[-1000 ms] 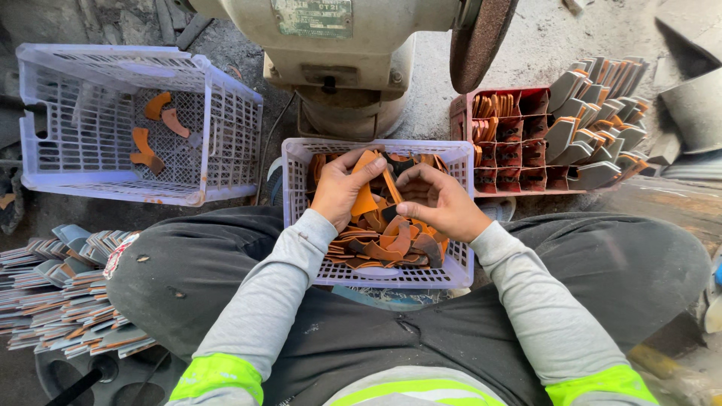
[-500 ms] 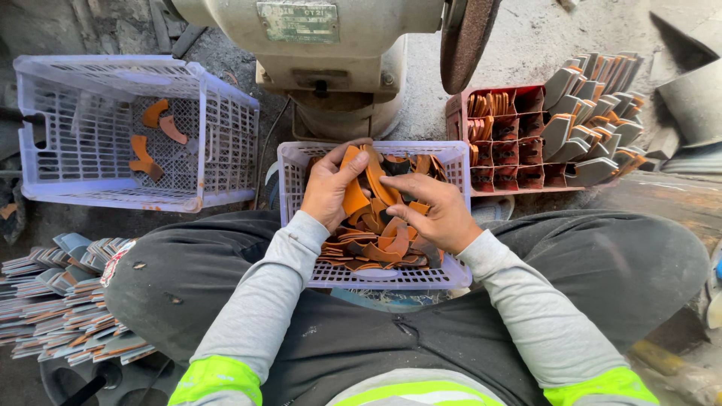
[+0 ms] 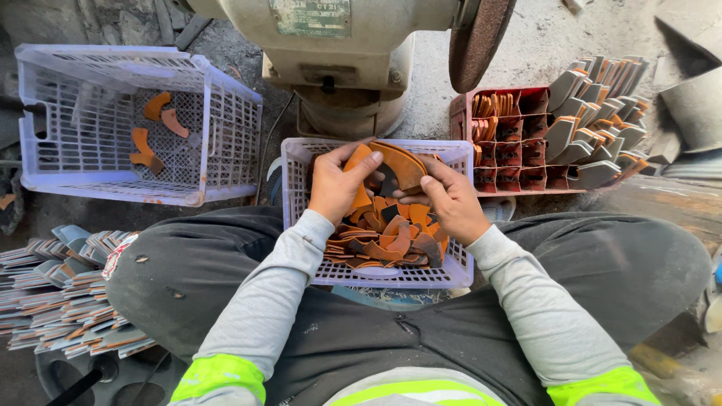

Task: The person sits cross-legged on the floor and sorts orange curved parts from a white basket into a red compartmentalized tray. They pick up parts, inspect them, and place them into the tray, repeating this process throughout the clip.

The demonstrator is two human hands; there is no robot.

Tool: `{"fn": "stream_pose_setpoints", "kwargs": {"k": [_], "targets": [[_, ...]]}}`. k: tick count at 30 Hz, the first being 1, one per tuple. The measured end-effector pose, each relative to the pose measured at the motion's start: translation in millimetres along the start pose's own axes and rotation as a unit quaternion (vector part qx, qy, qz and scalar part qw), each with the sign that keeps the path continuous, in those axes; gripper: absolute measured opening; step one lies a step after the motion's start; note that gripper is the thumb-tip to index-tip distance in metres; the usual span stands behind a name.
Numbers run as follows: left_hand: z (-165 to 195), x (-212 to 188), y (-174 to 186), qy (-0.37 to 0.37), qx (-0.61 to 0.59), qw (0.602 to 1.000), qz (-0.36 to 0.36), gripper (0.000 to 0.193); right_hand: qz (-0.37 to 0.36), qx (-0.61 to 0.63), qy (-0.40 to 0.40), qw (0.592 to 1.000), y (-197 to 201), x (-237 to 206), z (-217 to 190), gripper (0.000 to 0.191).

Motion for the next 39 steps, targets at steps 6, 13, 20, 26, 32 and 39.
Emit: {"fn": "stream_pose_setpoints", "kwargs": {"k": [6,13,20,26,32,39], "targets": [[-10.3,-1.0,-7.2,0.022,0.059,0.998,0.013,0.047,0.034,-0.188,0.039,0.981,-2.5,-2.7,-2.0,0.044],[-22.9,-3.4,-3.7,0.111,-0.116,0.986,0.038,0.033,-0.003,-0.396,0.239,0.887,-21.4,-10.5,-16.7,0.049],[-22.4,-1.1,2.2,0.116,-0.156,0.980,0.031,0.032,-0.063,-0.375,0.147,0.913,-24.1,-11.0,-21.6,0.052],[-5.1,-1.2,1.4,0.052,-0.088,0.993,-0.052,0.040,-0.070,-0.228,0.110,0.965,-14.8,-10.3,-32.2,0.046],[3.5,-3.1,-3.2,0.037,-0.090,0.990,-0.105,0.041,-0.022,-0.368,0.155,0.917,-17.9,-12.4,-34.0,0.043],[-8.5,10.6,11.6,0.049,-0.157,0.986,-0.015,0.014,0.005,-0.504,0.295,0.811,-23.4,-16.1,-44.4,0.036]]}}
Point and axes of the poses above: each hand's wrist, its own x-axis towards the middle knuckle, its own y-axis out of the back of the hand, z = x × y, the point moved 4 cm from there along x, towards the middle knuckle, and after that the axes turned 8 degrees about x, right-handed, at the moved point
